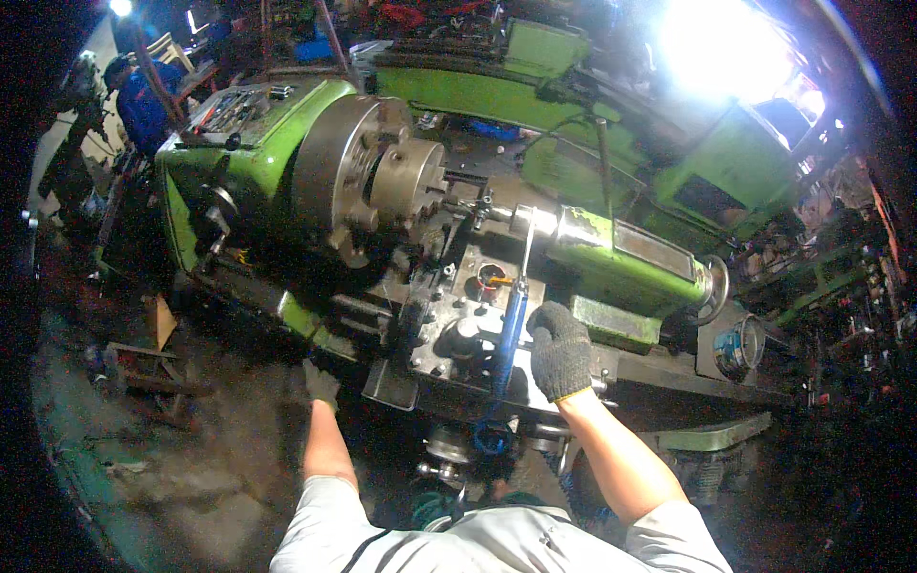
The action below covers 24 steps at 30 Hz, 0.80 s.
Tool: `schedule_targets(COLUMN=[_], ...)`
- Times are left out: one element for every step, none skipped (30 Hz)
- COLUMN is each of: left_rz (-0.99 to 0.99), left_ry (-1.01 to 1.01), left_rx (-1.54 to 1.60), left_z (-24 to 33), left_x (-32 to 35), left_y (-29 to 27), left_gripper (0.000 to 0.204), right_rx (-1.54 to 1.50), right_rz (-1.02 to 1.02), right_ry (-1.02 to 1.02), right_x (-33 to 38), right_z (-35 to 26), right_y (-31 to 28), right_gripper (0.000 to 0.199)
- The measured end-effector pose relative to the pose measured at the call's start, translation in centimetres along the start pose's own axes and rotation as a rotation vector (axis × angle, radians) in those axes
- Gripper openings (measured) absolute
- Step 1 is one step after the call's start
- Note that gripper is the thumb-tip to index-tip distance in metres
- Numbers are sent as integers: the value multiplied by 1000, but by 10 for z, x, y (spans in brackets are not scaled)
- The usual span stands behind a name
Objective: The person operates a green metal lathe, using a wrench to tighten the chuck and adjusting the tool post. They then use a caliper to measure the rotating workpiece and make further adjustments to the machine controls.
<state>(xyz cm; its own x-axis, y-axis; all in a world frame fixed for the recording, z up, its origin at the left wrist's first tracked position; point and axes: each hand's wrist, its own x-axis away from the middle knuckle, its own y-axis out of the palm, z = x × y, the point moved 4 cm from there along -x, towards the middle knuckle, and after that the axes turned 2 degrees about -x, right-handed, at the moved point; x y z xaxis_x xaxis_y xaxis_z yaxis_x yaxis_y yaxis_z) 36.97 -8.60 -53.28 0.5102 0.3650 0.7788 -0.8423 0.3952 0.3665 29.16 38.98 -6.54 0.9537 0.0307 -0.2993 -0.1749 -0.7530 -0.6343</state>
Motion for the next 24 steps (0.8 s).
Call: schedule_targets(left_rz=[-5,-4,3,5,9,74,134,197,151,153,239,263,260,263,272,301,352,470,515,550,592,570,549,512], left_ry=[6,28,98,159,217,212,201,201,431,680,508,463,457,474,503,547,594,667,721,771,823,916,1008,1097], left_rx=[-22,-6,-8,-16,-23,-47,-76,-99,-237,-358,-324,-383,-469,-564,-670,-797,-929,-1161,-1237,-1316,-1387,-1523,-1653,-1791], left_z=[11,21,32,38,40,41,38,39,77,121,87,70,60,55,55,58,60,64,63,59,56,51,43,34], left_x=[8,16,16,15,9,-5,-21,-48,-97,-112,-123,-115,-104,-91,-77,-64,-50,-38,-27,-8,1,-4,-18,-21], left_y=[10,27,37,52,61,56,58,50,-18,-76,-45,-18,7,22,32,38,40,41,40,44,44,38,20,18], left_gripper=[88,89,86,83,80,77,74,72,63,53,51,49,47,45,44,43,42,43,42,42,42,43,44,45], right_rx=[41,50,55,67,105,113,125,129,52,-22,23,52,45,45,39,26,19,31,43,63,36,-7,-49,-86], right_rz=[2,14,21,31,81,56,34,12,-48,-70,-26,13,25,39,50,55,54,73,95,120,134,131,125,122], right_ry=[46,49,46,51,44,70,102,126,49,-56,-12,16,66,106,138,164,156,106,58,13,-50,-26,-8,21], right_x=[0,1,2,5,10,9,9,8,-7,-18,-11,-6,0,3,6,6,4,3,2,2,0,0,0,1], right_z=[-7,-4,-2,2,15,17,18,15,-5,-22,1,12,18,19,16,14,11,8,7,6,4,5,4,8], right_y=[-1,-1,-2,-5,-7,-5,-5,-6,1,13,17,16,9,5,1,0,2,4,6,7,8,9,8,8], right_gripper=[12,13,13,13,14,15,16,16,18,19,19,20,19,18,18,18,15,15,14,13,12,12,12,12])
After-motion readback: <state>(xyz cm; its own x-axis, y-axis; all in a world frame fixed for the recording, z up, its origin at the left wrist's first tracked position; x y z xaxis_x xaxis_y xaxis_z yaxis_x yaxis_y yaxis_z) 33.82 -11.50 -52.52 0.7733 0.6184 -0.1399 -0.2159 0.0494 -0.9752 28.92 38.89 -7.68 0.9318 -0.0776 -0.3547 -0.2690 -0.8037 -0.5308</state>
